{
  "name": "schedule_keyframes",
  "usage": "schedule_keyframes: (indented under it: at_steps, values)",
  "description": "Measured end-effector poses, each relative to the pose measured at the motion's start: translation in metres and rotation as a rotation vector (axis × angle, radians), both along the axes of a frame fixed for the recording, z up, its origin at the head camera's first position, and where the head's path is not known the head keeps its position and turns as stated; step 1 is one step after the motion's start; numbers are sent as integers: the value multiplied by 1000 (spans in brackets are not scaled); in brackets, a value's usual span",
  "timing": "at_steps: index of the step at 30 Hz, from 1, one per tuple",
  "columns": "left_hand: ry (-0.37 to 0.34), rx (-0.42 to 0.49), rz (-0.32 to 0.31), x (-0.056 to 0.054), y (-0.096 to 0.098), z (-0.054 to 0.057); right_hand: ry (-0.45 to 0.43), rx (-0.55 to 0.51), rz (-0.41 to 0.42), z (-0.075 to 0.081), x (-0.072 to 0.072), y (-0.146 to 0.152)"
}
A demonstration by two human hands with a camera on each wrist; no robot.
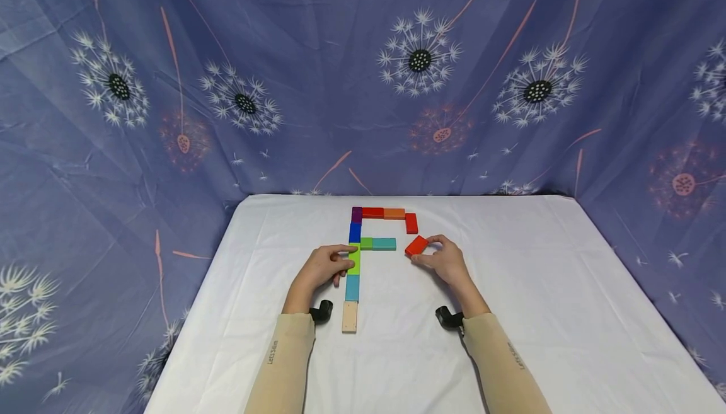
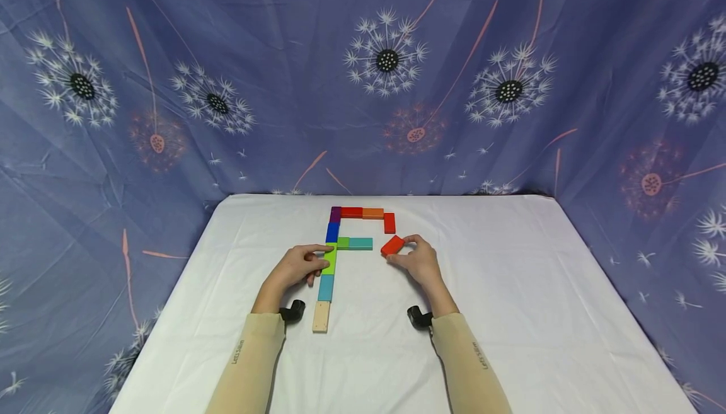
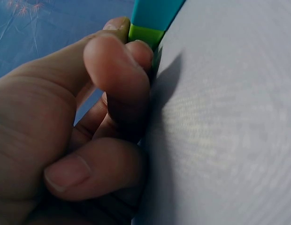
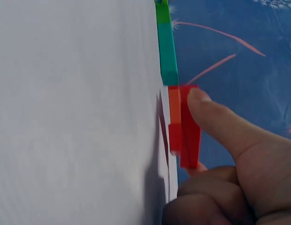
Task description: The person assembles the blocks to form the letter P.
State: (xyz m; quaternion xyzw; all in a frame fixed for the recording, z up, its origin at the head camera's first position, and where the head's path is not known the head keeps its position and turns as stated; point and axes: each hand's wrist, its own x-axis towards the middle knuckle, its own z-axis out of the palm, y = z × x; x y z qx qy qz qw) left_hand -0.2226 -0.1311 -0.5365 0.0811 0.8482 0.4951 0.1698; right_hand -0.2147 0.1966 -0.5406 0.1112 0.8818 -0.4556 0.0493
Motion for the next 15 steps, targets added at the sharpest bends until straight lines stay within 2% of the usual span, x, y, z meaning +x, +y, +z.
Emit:
schedule_keyframes:
  at_steps: [5,15]
  values:
    - [-7,1,10,1,-1,0,43,-19,-37,-1,-1,-8]
    - [-12,11,9,1,0,1,74,-11,-93,-4,-5,-21]
